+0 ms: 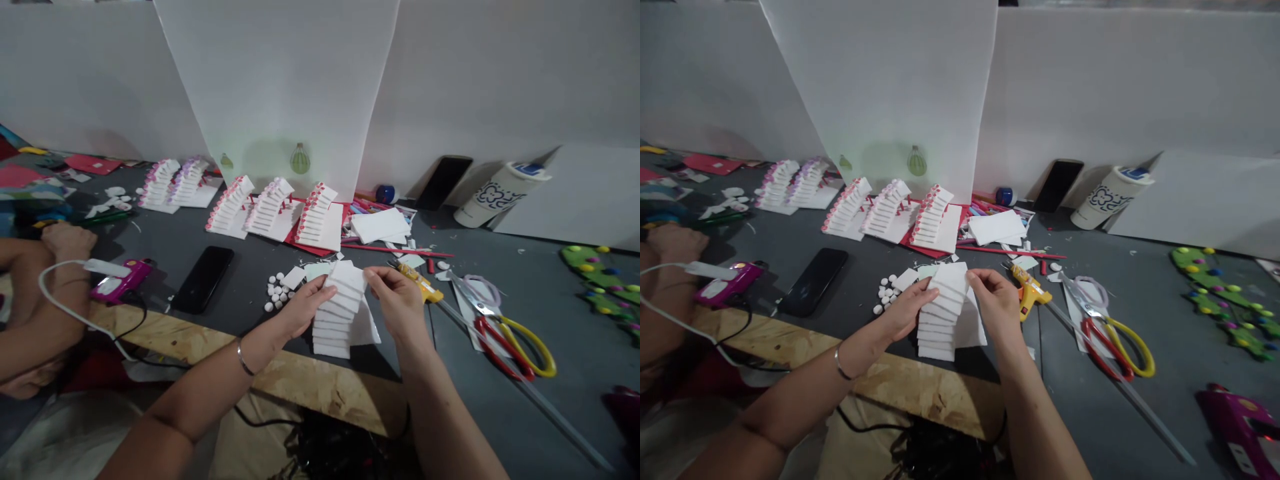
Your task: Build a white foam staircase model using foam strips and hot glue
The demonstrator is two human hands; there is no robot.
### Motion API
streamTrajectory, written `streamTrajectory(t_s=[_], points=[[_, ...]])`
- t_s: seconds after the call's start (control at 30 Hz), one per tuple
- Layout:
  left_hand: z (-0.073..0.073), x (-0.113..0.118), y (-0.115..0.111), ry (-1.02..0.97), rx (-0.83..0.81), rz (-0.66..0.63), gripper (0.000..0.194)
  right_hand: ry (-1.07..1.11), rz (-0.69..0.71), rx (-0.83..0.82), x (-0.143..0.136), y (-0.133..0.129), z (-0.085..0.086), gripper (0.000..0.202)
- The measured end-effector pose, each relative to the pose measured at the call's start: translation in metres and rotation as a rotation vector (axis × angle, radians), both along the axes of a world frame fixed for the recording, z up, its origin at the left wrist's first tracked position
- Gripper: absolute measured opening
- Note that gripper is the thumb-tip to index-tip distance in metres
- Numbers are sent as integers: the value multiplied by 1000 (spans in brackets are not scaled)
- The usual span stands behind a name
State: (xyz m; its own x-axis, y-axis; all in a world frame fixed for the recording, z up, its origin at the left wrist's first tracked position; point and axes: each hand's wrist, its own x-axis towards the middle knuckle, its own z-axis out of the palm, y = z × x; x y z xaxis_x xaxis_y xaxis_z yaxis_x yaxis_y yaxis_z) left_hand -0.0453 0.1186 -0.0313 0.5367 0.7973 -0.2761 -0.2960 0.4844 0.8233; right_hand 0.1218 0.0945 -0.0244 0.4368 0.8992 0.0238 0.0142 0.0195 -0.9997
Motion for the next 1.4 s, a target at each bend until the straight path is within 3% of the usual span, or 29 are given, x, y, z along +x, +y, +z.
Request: streamTrajectory(t_s=[0.87,1.4], points=[[3,-2,-2,-25,53,-41,41,37,9,-40,0,2,-2,30],[-1,1,2,42,-6,27,40,27,102,-31,1,-1,-7,31]])
